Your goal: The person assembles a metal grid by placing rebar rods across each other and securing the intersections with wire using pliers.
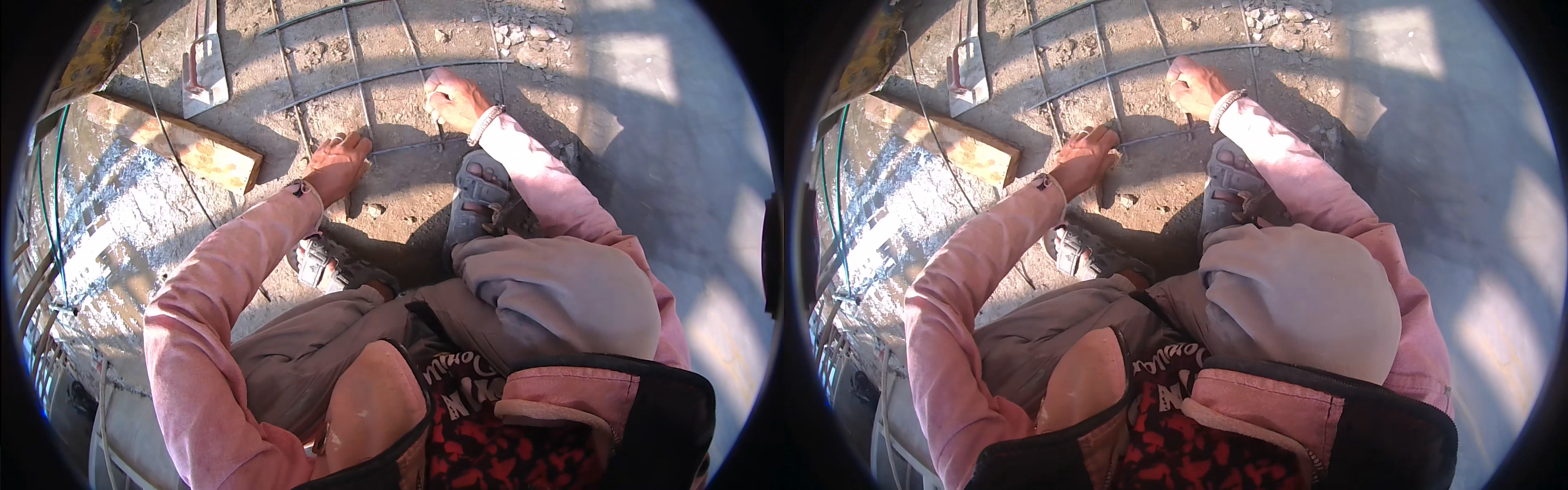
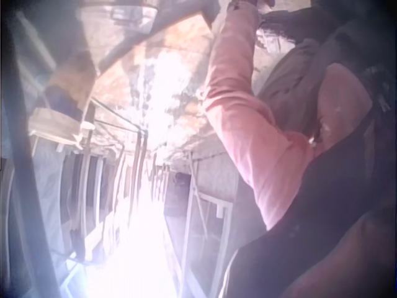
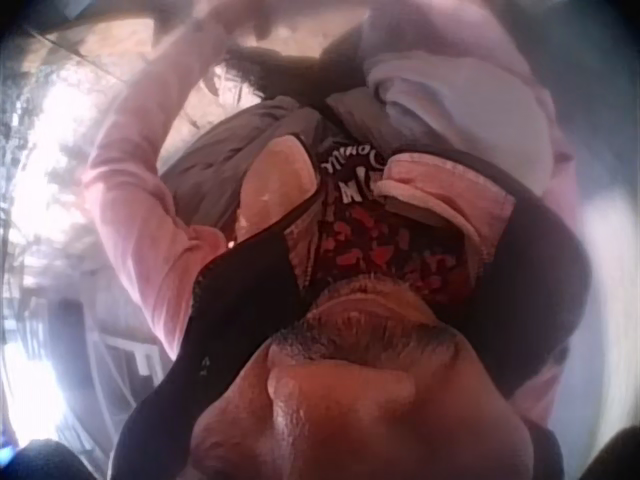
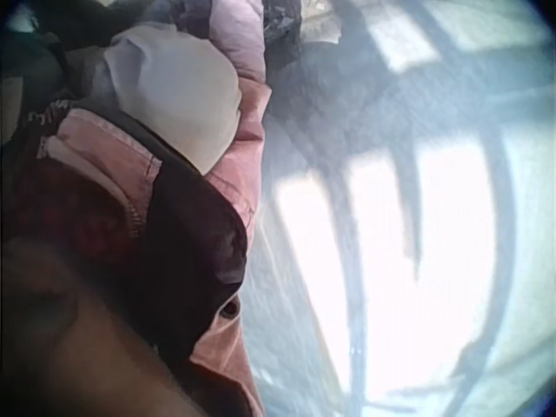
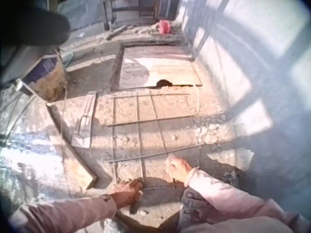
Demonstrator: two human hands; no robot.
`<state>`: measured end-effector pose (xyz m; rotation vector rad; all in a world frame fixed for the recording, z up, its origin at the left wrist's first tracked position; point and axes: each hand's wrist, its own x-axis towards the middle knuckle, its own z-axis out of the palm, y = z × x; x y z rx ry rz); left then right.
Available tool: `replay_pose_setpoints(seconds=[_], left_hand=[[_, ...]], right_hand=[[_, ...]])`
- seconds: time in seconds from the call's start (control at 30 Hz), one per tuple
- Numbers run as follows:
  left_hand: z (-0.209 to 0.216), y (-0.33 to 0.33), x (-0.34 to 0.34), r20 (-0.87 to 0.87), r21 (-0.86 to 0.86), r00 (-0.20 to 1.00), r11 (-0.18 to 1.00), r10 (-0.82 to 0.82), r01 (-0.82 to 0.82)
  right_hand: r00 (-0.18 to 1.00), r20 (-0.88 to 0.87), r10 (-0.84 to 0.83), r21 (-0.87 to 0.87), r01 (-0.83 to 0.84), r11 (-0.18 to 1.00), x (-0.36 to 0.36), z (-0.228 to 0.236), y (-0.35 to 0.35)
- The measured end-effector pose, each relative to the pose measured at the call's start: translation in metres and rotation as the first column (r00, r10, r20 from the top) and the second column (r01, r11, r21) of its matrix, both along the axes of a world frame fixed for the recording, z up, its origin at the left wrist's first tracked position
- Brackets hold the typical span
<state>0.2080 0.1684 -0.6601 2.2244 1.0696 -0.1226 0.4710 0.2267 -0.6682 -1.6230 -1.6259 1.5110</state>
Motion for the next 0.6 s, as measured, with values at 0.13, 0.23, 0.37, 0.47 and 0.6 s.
replay_pose_setpoints(seconds=[0.13, 0.23, 0.37, 0.47, 0.6], left_hand=[[0.005, 0.001, 0.013, -0.018, 0.054, 0.998, 0.997, -0.055, 0.056], [0.005, 0.005, 0.020, -0.061, 0.002, 0.992, 0.994, -0.109, 0.109], [0.004, 0.004, 0.021, -0.057, -0.004, 0.991, 0.993, -0.122, 0.122], [0.000, 0.001, 0.019, -0.044, -0.008, 0.991, 0.992, -0.123, 0.123], [-0.005, -0.001, 0.016, 0.024, 0.005, 0.990, 0.990, -0.139, 0.139]], right_hand=[[0.949, 0.190, 0.252, 0.294, -0.300, 0.908, -0.013, -0.009, -0.003], [0.873, 0.443, 0.203, 0.405, -0.397, 0.823, -0.043, -0.029, -0.010], [0.855, 0.483, 0.190, 0.415, -0.414, 0.810, -0.048, -0.045, -0.008], [0.879, 0.433, 0.198, 0.368, -0.373, 0.852, -0.047, -0.046, -0.004], [0.862, 0.469, 0.195, 0.451, -0.423, 0.786, -0.049, -0.034, -0.004]])
